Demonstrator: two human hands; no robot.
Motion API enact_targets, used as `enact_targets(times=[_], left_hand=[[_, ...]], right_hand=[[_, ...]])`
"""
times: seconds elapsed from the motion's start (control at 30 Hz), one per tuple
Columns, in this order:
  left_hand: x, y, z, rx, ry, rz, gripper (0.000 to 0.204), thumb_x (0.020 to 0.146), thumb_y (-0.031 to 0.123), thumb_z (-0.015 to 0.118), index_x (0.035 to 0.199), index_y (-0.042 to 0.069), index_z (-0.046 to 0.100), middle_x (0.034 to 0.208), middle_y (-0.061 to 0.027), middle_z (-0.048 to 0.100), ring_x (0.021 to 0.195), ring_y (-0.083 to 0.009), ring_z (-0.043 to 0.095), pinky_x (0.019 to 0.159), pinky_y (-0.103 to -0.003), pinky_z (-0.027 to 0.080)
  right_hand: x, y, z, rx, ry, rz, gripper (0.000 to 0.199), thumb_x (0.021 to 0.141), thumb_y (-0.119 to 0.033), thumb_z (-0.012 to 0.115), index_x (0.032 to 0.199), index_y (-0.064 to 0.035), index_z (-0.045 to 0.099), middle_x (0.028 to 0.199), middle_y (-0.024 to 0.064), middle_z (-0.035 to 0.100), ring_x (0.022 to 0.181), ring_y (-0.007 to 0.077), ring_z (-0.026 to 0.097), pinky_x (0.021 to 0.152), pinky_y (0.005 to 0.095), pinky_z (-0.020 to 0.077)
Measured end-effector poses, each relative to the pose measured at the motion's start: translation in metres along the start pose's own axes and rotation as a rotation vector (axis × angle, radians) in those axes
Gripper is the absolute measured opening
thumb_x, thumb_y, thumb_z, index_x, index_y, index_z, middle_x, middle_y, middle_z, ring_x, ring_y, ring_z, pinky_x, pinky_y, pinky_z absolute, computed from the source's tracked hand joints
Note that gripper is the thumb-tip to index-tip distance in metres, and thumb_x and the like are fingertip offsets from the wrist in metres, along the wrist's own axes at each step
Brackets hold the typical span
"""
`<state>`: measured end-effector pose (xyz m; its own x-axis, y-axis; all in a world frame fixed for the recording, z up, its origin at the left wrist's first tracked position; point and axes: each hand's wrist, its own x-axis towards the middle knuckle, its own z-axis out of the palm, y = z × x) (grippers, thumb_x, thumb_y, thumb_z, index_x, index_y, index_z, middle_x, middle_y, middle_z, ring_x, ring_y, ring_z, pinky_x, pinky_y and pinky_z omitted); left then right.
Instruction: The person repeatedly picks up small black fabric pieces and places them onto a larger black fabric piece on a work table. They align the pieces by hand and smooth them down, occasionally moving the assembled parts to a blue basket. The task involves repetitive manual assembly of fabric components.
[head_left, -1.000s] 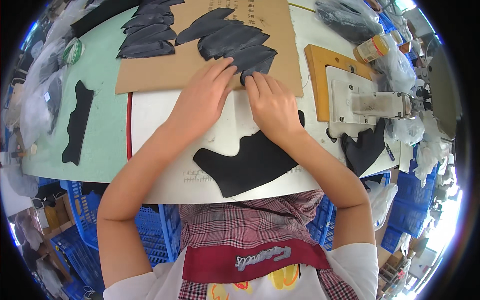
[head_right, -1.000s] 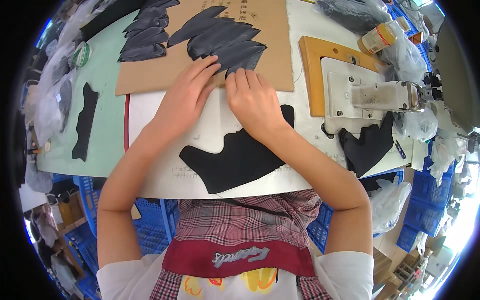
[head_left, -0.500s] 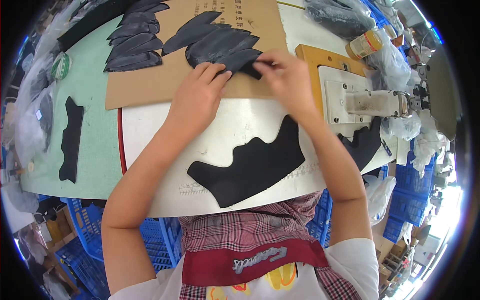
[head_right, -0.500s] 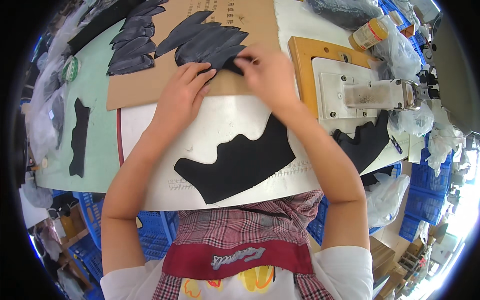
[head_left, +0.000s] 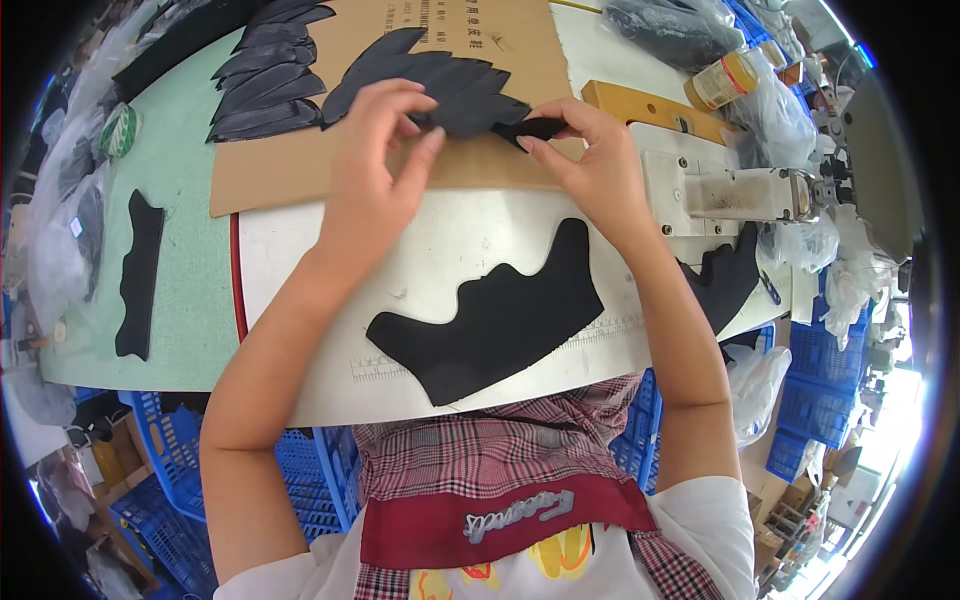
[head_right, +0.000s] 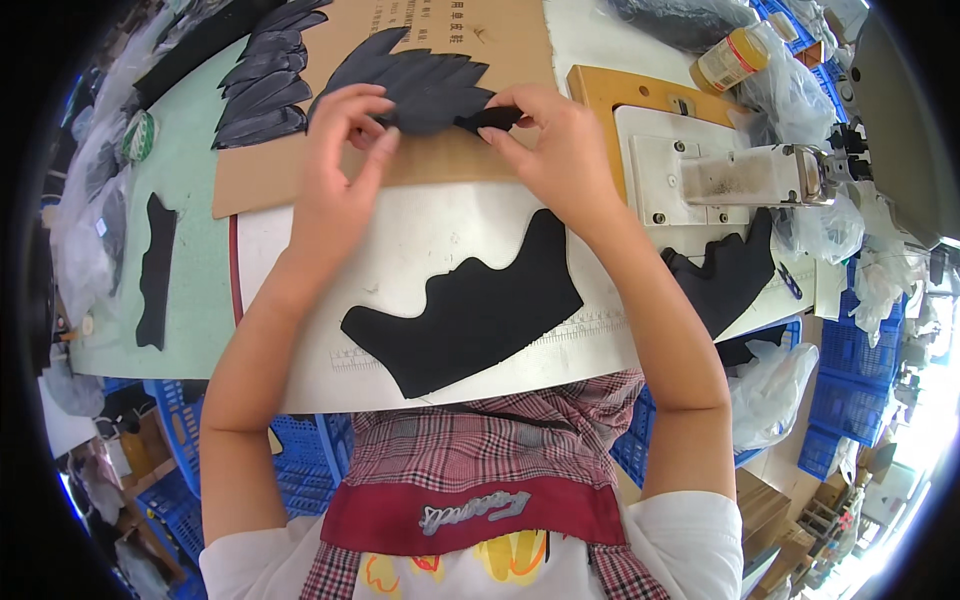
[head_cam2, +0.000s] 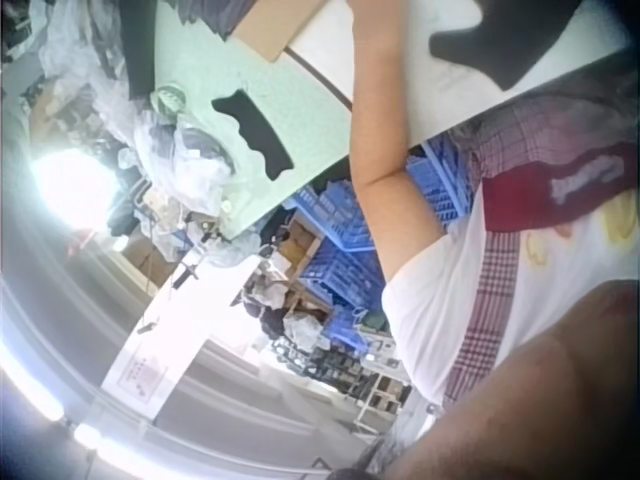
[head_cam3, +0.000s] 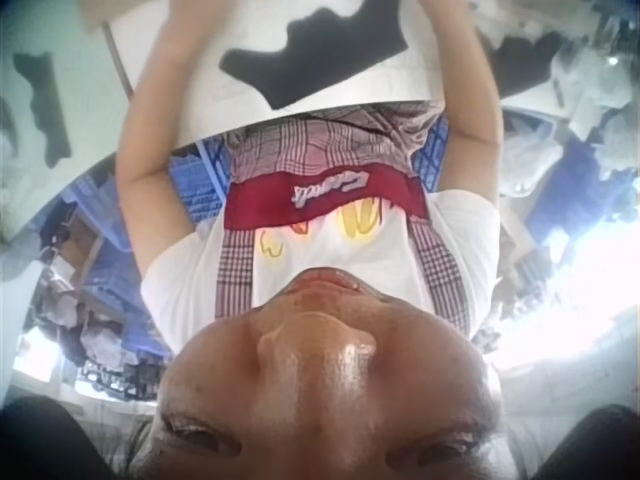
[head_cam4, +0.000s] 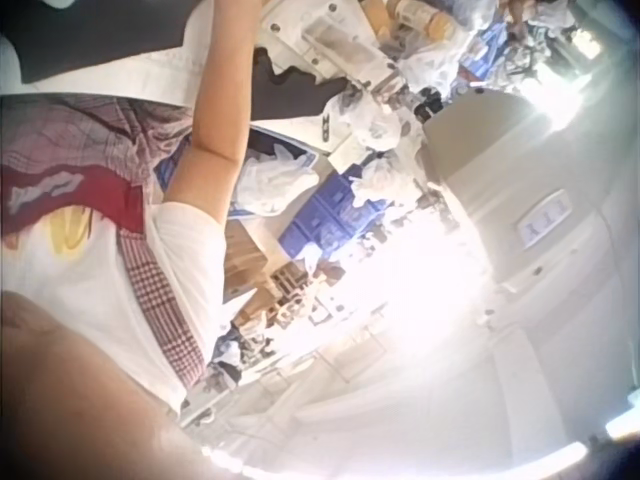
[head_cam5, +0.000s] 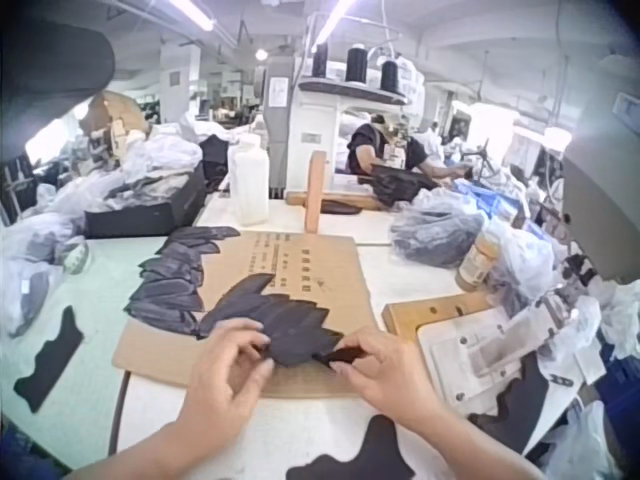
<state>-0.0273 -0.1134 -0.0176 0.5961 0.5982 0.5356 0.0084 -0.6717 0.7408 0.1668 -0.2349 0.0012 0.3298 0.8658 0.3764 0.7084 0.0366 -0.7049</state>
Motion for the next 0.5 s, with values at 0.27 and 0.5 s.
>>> enact_targets(times=[0.27,0.5], left_hand=[[0.020,-0.035,-0.002,0.216,-0.102,0.045,0.018,0.095,0.009,0.055,0.110,0.005,0.064,0.109,-0.0065,0.064,0.105,-0.0246,0.057,0.094,-0.035,0.043],[0.033,-0.056,0.006,0.434,-0.268,0.217,0.023,0.085,0.003,0.064,0.107,0.005,0.063,0.116,-0.0036,0.062,0.112,-0.0265,0.054,0.097,-0.037,0.044]], right_hand=[[-0.005,-0.001,0.015,-0.278,-0.058,-0.312,0.021,0.079,-0.004,0.075,0.099,-0.0012,0.069,0.099,0.0066,0.071,0.089,0.0206,0.067,0.076,0.0292,0.0516],[0.018,0.005,-0.006,0.101,0.008,0.254,0.021,0.081,-0.011,0.077,0.099,-0.0013,0.072,0.083,0.0048,0.071,0.072,0.0118,0.066,0.066,0.0254,0.0495]])
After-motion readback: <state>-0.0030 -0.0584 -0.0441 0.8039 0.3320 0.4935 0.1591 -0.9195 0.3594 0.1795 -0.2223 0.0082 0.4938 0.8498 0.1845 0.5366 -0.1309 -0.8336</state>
